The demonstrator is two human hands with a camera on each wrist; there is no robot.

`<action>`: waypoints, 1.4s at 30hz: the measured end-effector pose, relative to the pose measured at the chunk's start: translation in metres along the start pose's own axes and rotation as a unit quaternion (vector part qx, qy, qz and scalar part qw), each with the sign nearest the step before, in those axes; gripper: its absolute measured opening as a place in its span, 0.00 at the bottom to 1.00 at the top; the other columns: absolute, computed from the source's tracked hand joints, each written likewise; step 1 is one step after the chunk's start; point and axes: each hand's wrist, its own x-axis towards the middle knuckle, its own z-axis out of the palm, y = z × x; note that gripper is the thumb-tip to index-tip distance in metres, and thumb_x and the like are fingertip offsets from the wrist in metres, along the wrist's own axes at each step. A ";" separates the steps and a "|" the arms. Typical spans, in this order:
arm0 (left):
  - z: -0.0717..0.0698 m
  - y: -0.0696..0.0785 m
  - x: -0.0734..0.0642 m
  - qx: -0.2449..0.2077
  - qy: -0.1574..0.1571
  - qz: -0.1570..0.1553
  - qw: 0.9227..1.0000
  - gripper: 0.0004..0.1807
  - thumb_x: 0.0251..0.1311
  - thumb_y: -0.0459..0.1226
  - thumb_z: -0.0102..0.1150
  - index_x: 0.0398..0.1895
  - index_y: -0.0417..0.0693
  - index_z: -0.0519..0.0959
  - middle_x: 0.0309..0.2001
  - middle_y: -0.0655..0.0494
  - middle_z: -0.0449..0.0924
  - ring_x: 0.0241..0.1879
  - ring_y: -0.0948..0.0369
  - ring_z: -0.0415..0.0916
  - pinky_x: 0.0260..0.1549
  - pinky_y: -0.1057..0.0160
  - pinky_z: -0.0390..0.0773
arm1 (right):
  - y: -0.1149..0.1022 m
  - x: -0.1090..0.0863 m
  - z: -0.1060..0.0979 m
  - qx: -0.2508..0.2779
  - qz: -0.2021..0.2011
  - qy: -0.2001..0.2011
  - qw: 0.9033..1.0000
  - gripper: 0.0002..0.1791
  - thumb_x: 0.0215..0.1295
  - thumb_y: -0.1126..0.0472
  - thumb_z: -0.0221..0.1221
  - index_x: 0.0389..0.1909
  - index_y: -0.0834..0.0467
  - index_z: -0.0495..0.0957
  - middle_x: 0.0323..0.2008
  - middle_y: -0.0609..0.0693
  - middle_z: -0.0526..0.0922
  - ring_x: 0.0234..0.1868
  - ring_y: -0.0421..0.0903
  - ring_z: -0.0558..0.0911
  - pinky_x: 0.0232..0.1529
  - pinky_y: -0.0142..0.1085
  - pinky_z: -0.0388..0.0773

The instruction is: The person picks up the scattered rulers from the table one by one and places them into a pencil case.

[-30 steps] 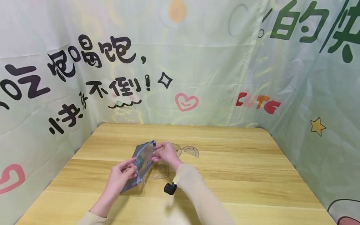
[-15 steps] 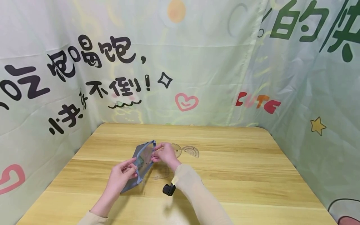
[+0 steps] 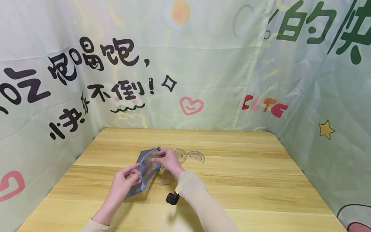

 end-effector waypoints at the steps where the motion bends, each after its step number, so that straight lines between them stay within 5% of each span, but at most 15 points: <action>1: 0.000 0.000 0.000 -0.001 0.000 0.000 1.000 0.23 0.63 0.26 0.57 0.63 0.32 0.73 0.37 0.47 0.76 0.30 0.67 0.79 0.34 0.72 0.87 | 0.000 0.000 -0.001 -0.010 -0.003 0.002 1.000 0.21 0.57 0.58 0.70 0.50 0.63 0.83 0.43 0.55 0.86 0.40 0.45 0.82 0.36 0.31 0.83; 32: 0.003 0.000 0.006 -0.008 0.003 -0.002 1.000 0.24 0.62 0.25 0.57 0.63 0.31 0.73 0.36 0.47 0.77 0.29 0.68 0.78 0.33 0.73 0.86 | 0.009 0.000 -0.026 -0.003 -0.046 0.015 0.999 0.26 0.58 0.64 0.69 0.58 0.62 0.77 0.49 0.62 0.83 0.45 0.49 0.81 0.49 0.41 0.83; 42: 0.001 -0.002 0.001 -0.004 0.003 -0.009 1.000 0.24 0.62 0.26 0.57 0.63 0.30 0.72 0.36 0.48 0.77 0.29 0.67 0.78 0.32 0.73 0.86 | 0.023 0.002 -0.037 -0.002 -0.046 0.018 0.999 0.23 0.61 0.61 0.67 0.58 0.55 0.78 0.51 0.61 0.82 0.45 0.47 0.79 0.45 0.35 0.80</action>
